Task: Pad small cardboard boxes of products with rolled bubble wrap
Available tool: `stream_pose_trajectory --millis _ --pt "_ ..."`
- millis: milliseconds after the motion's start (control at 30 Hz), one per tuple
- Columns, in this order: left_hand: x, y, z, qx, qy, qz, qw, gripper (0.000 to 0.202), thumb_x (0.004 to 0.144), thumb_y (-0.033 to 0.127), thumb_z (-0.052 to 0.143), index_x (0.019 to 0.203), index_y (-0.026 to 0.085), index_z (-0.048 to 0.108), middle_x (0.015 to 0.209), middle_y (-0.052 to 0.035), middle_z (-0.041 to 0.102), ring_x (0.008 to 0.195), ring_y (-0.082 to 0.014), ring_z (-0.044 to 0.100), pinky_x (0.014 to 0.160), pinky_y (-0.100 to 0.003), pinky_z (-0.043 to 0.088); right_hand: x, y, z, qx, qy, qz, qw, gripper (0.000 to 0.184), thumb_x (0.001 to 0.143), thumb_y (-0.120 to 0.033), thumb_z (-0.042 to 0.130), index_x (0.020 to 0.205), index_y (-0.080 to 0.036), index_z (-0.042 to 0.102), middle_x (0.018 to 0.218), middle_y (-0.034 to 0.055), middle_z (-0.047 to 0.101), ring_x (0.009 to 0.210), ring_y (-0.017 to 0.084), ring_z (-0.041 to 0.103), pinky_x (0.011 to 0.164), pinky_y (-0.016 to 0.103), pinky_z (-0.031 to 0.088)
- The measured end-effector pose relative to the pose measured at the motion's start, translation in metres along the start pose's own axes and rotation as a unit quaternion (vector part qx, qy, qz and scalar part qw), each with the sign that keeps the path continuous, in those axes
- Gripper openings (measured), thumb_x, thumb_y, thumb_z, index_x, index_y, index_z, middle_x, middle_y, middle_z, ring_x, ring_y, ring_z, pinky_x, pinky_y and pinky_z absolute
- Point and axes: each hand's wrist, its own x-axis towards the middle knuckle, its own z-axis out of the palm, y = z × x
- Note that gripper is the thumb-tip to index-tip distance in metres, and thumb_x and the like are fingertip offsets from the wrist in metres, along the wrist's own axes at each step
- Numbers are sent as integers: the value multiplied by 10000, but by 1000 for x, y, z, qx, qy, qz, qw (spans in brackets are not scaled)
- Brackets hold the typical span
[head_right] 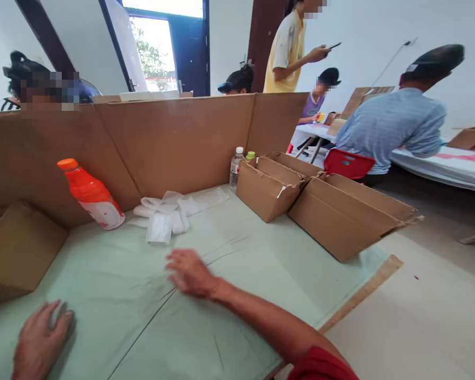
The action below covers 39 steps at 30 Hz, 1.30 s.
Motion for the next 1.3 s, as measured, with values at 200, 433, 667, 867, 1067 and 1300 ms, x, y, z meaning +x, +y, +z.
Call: stream_pose_trajectory --millis 200,433,667,867,1067,1300 --pt "-83 55 22 0 -1 161 987 435 885 451 458 1119 173 699 1301 -183 662 1246 -376 595 1082 -592 450 5 116 -162 -300 137 205 922 405 891 -218 572 1284 -130 611 1405 206 594 1366 338 457 1055 488 324" --pt "-151 126 36 -30 -40 257 965 378 893 247 548 1250 261 672 1418 -105 617 1332 -325 552 1101 -570 455 8 159 -244 -414 29 368 832 402 969 -277 459 1214 -19 648 1229 310 628 1086 318 554 774 423 240" --pt "-150 135 36 -66 -35 273 959 332 887 262 555 1184 247 703 1365 -115 656 1282 -328 594 1043 -574 510 12 152 -256 -385 -41 434 813 435 984 -309 427 1229 -25 648 1037 285 695 909 272 627 720 379 232" --pt "-148 137 27 -159 -56 176 970 274 896 340 573 1083 248 751 1265 -107 709 1164 -294 673 941 -482 597 -2 125 -244 -392 -51 369 841 226 916 -240 546 997 -137 731 898 174 750 808 261 650 727 357 310" --pt "-141 155 -4 -254 -71 41 964 268 899 343 572 1056 216 748 1248 -115 707 1160 -273 673 960 -433 579 -43 48 -213 -283 12 110 953 149 914 -303 556 888 -242 689 835 89 760 805 261 684 816 403 450" --pt "-126 190 -75 -338 -3 75 938 226 955 189 543 1128 208 688 1240 -101 695 1170 -207 652 1011 -369 522 -28 -40 -184 -37 -41 -116 992 123 940 -343 574 1027 -339 661 826 26 742 743 226 689 709 379 509"
